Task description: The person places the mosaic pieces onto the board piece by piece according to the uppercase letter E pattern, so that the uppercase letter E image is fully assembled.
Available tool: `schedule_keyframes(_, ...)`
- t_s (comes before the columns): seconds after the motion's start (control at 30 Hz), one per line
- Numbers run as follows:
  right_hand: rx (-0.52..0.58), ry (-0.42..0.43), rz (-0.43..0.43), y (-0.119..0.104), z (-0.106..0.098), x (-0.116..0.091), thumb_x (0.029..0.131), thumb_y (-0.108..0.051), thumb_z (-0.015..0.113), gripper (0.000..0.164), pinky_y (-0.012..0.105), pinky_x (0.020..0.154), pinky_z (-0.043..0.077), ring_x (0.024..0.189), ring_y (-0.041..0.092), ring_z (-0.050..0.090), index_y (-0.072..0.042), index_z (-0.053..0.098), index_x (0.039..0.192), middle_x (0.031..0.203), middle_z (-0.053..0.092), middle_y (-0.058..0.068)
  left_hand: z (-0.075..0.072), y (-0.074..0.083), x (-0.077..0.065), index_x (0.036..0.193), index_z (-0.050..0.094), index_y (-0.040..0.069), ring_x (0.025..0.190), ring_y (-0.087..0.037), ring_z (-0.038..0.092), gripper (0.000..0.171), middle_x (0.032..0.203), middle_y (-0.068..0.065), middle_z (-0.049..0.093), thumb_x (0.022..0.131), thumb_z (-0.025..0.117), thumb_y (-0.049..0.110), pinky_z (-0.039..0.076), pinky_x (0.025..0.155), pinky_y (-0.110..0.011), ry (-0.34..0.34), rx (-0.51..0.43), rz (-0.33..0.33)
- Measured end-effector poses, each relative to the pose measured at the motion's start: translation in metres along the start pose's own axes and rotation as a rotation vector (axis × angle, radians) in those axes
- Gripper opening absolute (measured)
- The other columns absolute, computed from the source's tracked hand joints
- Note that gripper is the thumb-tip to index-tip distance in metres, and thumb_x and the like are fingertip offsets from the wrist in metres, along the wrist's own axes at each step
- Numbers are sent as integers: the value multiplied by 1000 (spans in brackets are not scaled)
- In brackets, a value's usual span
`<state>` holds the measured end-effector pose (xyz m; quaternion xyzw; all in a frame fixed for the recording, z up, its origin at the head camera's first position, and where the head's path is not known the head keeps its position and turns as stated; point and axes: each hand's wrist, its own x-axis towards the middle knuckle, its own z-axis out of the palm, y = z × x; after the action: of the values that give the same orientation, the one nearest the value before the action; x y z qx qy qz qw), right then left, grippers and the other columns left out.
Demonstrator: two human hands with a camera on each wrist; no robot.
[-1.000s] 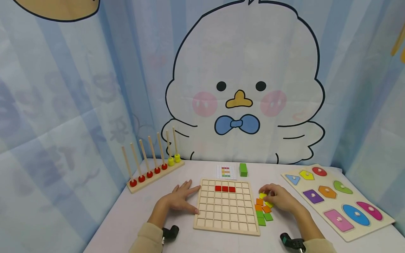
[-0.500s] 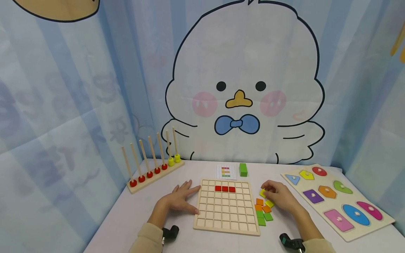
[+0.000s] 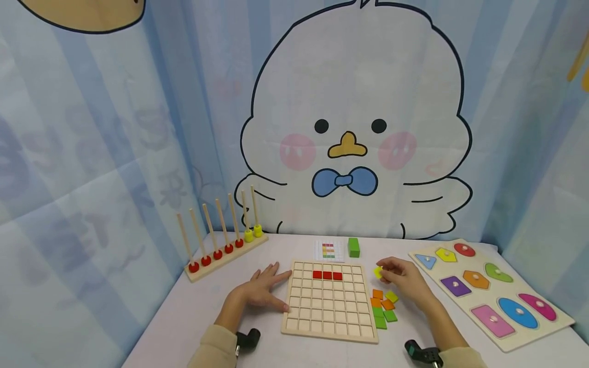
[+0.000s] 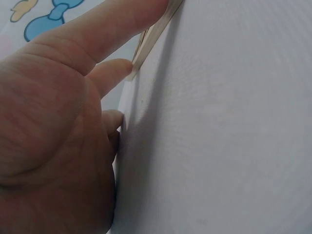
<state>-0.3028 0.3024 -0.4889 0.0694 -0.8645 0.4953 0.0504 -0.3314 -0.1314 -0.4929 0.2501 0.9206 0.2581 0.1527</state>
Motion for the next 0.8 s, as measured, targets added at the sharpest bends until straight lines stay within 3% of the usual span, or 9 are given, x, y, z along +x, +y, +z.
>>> schedule_keyframes(0.3,34,-26,-53,-11,8,0,101,-2,64,33,16,82,59,91,17,73,3,62,133,109,66,17,-1,1,0,163,37,27,163,-40,6,101,174,-21,11,79,86,54,1,130,-63,-3,-5,7)
schedule_keyframes(0.63,-82,14,-94,-23,16,1,94,-13,77,30,18,75,57,83,18,63,-6,70,123,101,69,8,-1,3,-1,163,38,26,163,-40,6,101,174,-21,12,79,86,54,2,130,-62,-5,1,-2)
schedule_keyframes(0.8,-74,13,-108,-28,25,3,94,-13,78,32,18,76,57,83,17,65,-5,71,124,100,72,6,-1,3,-1,163,38,26,163,-40,6,101,174,-21,12,78,86,54,2,130,-62,-5,3,-6)
